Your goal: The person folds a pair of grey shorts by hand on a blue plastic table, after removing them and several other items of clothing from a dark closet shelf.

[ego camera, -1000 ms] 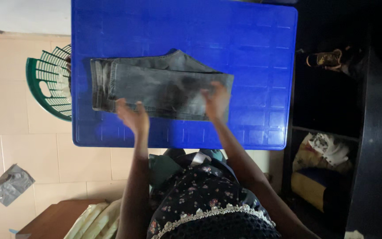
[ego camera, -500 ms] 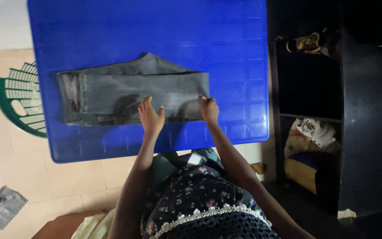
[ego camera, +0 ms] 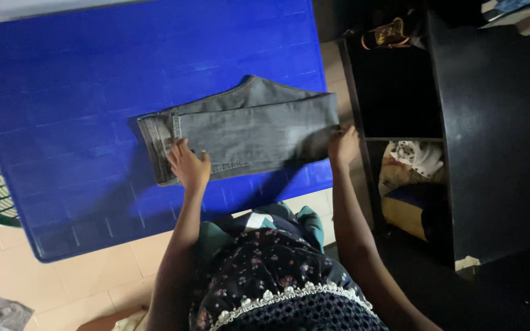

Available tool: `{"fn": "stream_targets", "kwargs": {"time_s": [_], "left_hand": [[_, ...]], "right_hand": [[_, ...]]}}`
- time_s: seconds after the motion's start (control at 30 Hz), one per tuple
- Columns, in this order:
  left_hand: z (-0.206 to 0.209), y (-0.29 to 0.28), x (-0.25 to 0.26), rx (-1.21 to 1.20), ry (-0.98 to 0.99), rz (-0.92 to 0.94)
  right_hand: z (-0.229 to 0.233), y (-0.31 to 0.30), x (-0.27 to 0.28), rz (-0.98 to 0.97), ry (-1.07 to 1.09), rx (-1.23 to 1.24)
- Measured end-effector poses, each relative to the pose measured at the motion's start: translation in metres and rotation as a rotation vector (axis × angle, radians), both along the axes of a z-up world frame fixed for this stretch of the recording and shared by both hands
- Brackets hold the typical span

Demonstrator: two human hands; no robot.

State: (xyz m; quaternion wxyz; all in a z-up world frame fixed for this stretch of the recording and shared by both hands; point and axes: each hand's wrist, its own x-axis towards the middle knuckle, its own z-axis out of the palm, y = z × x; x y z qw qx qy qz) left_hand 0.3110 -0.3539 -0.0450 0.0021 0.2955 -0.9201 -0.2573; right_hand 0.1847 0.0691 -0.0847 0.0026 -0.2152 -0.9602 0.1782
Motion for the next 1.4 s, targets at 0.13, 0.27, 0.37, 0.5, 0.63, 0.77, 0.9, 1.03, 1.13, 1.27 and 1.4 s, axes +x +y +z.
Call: {"fn": "stream_targets", "kwargs": {"time_s": [0.13, 0.27, 0.37, 0.5, 0.63, 0.77, 0.9, 1.03, 1.13, 1.27, 1.4], "left_hand": [[0.001, 0.002, -0.006, -0.005, -0.036, 0.121], [-0.018, -0.019, -0.020, -0.004, -0.118, 0.265], [-0.047, -0.035, -0.023, -0.019, -0.139, 0.270], [-0.085, -0.045, -0.023, 0.004, 0.154, 0.118], [-0.054, -0.034, -0.020, 0.267, 0.211, 0.176], [0.007, -0.044, 0.008, 0.290, 0.139, 0.098], [0.017, -0.089, 0.030, 0.324, 0.154, 0.191], [0.014, -0.081, 0.037, -0.016, 0.101, 0.185], [0.000, -0.070, 0.027, -0.030, 0.192, -0.156], [-0.016, -0.051, 0.013, -0.157, 0.283, -0.365], [-0.016, -0.056, 0.010, -0.220, 0.132, -0.400]], "right_hand": [[0.024, -0.026, 0.022, 0.149, 0.047, 0.152], [0.026, -0.086, 0.048, 0.439, 0.222, 0.191], [0.022, -0.120, 0.061, 0.469, 0.106, 0.069], [0.012, -0.151, 0.074, 0.551, 0.126, 0.042], [0.011, -0.166, 0.076, 0.515, 0.094, 0.084], [0.014, -0.175, 0.076, 0.504, 0.152, 0.037], [0.009, -0.190, 0.082, 0.576, 0.223, -0.024], [0.011, -0.223, 0.086, 0.606, 0.071, -0.006], [0.026, -0.253, 0.083, 0.712, 0.088, -0.073], [0.043, -0.298, 0.091, 1.101, -0.046, -0.234], [0.039, -0.268, 0.073, 1.194, 0.022, -0.128]]}}
